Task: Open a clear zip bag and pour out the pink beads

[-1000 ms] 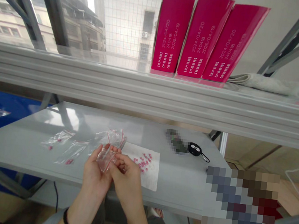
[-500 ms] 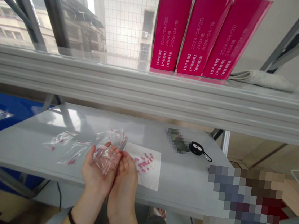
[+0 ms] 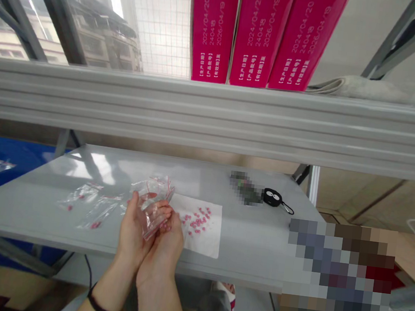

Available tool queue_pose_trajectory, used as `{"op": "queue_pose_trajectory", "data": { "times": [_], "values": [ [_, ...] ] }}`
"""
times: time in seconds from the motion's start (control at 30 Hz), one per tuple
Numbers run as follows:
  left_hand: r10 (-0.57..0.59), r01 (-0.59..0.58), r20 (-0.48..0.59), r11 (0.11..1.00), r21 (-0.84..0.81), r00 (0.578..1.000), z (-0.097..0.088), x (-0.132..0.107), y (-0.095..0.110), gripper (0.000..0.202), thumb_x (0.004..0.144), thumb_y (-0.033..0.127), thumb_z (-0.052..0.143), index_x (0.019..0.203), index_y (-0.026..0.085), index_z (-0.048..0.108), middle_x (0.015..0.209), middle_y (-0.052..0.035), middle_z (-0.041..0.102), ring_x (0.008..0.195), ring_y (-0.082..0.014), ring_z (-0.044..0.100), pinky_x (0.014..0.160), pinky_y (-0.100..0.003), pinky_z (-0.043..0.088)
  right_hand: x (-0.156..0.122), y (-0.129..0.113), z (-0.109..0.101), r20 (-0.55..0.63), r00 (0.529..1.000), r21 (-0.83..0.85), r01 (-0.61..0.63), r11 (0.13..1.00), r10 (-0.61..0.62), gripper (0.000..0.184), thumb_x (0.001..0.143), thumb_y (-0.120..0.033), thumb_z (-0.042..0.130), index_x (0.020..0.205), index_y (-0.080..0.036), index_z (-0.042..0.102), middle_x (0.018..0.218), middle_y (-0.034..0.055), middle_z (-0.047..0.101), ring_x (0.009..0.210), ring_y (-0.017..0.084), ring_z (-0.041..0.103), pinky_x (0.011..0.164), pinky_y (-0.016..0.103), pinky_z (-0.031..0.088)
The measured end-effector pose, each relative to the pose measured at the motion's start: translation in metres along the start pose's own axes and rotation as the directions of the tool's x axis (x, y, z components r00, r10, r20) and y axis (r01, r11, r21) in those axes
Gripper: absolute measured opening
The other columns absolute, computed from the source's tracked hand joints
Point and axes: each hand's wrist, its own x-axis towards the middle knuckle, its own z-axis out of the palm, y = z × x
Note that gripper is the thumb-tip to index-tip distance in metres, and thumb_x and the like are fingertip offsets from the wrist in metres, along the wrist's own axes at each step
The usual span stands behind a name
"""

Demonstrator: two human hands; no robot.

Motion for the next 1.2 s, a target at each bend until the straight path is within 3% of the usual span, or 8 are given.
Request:
{"op": "queue_pose_trajectory", "data": {
  "times": [0.17, 0.33, 0.47, 0.7, 0.87, 0.97, 1.1, 1.2],
  "values": [
    [-0.044, 0.041, 0.031, 0.994, 0.097, 0.999, 0.001, 0.001, -0.003, 0.045, 0.086, 0.061, 0.065, 0.092, 0.016, 0.065, 0.072, -0.0084, 0.071, 0.053, -0.0186, 0.067, 0.046, -0.025, 0.051, 0.009, 0.006, -0.008, 0.019, 0.999, -0.013, 0.029, 0.999, -0.029, 0.013, 0.087, -0.028, 0.061, 0.077, -0.021, 0.058, 0.066, -0.0024, 0.067, 0.058, 0.014, 0.066, 0.06, 0.025, 0.057],
    [0.018, -0.038, 0.194, 0.994, 0.1, 0.981, 0.001, 0.001, -0.003, 0.058, 0.081, 0.074, 0.062, 0.099, 0.019, 0.065, 0.077, -0.0085, 0.073, 0.057, -0.0199, 0.067, 0.048, -0.026, 0.05, 0.009, 0.005, -0.011, 0.083, 0.994, -0.004, 0.075, 0.997, -0.075, 0.013, 0.086, -0.03, 0.061, 0.078, -0.022, 0.057, 0.066, -0.0032, 0.066, 0.06, 0.015, 0.066, 0.061, 0.026, 0.057],
    [-0.007, -0.032, 0.254, 0.988, 0.148, 0.967, 0.001, 0.001, -0.005, 0.063, 0.081, 0.077, 0.059, 0.099, 0.017, 0.068, 0.081, -0.0101, 0.073, 0.057, -0.0179, 0.065, 0.052, -0.026, 0.05, 0.004, 0.003, -0.007, 0.104, 0.995, 0.067, 0.007, 0.998, -0.014, 0.01, 0.086, -0.028, 0.059, 0.078, -0.023, 0.056, 0.07, -0.0024, 0.068, 0.065, 0.016, 0.068, 0.068, 0.028, 0.058],
    [0.18, -0.223, 0.279, 0.966, 0.129, 0.943, 0.007, -0.011, -0.003, 0.056, 0.082, 0.07, 0.065, 0.114, 0.025, 0.062, 0.086, -0.0048, 0.073, 0.059, -0.0162, 0.063, 0.057, -0.026, 0.05, -0.003, 0.0, -0.002, 0.131, 0.991, 0.025, -0.03, 0.999, 0.027, 0.012, 0.084, -0.032, 0.056, 0.077, -0.023, 0.057, 0.078, 0.0009, 0.071, 0.079, 0.02, 0.071, 0.081, 0.033, 0.057],
    [0.089, -0.14, 0.277, 0.975, 0.17, 0.957, 0.009, -0.012, 0.006, 0.06, 0.083, 0.074, 0.058, 0.108, 0.019, 0.065, 0.081, -0.0079, 0.072, 0.057, -0.0178, 0.063, 0.054, -0.027, 0.049, -0.006, -0.001, -0.002, 0.225, 0.974, 0.046, -0.008, 0.999, -0.002, 0.013, 0.083, -0.03, 0.058, 0.074, -0.024, 0.051, 0.072, -0.0018, 0.065, 0.07, 0.018, 0.067, 0.076, 0.032, 0.057],
    [0.017, -0.073, 0.27, 0.977, 0.202, 0.963, 0.009, -0.01, 0.009, 0.068, 0.081, 0.079, 0.055, 0.1, 0.015, 0.068, 0.07, -0.0087, 0.07, 0.056, -0.0197, 0.064, 0.053, -0.027, 0.048, -0.007, 0.001, 0.0, 0.213, 0.977, 0.062, -0.002, 0.998, -0.012, 0.017, 0.08, -0.025, 0.061, 0.071, -0.025, 0.047, 0.068, -0.0038, 0.061, 0.065, 0.016, 0.064, 0.072, 0.029, 0.056],
    [0.025, -0.078, 0.243, 0.974, 0.214, 0.97, 0.011, -0.01, 0.011, 0.064, 0.078, 0.076, 0.062, 0.095, 0.015, 0.069, 0.064, -0.006, 0.068, 0.05, -0.0169, 0.06, 0.05, -0.026, 0.047, -0.009, 0.004, 0.004, 0.2, 0.977, 0.03, 0.071, 0.997, -0.075, 0.019, 0.081, -0.029, 0.061, 0.069, -0.025, 0.046, 0.068, -0.0022, 0.062, 0.067, 0.019, 0.066, 0.071, 0.031, 0.058],
    [-0.005, -0.049, 0.197, 0.962, 0.27, 0.98, 0.014, -0.01, 0.011, 0.063, 0.077, 0.075, 0.063, 0.085, 0.013, 0.069, 0.058, -0.0059, 0.065, 0.05, -0.0164, 0.06, 0.051, -0.026, 0.048, -0.011, 0.003, 0.008, 0.2, 0.979, 0.077, 0.016, 0.997, -0.031, 0.018, 0.081, -0.029, 0.059, 0.069, -0.025, 0.046, 0.067, -0.0022, 0.062, 0.066, 0.018, 0.066, 0.07, 0.03, 0.058]
  ]
}}
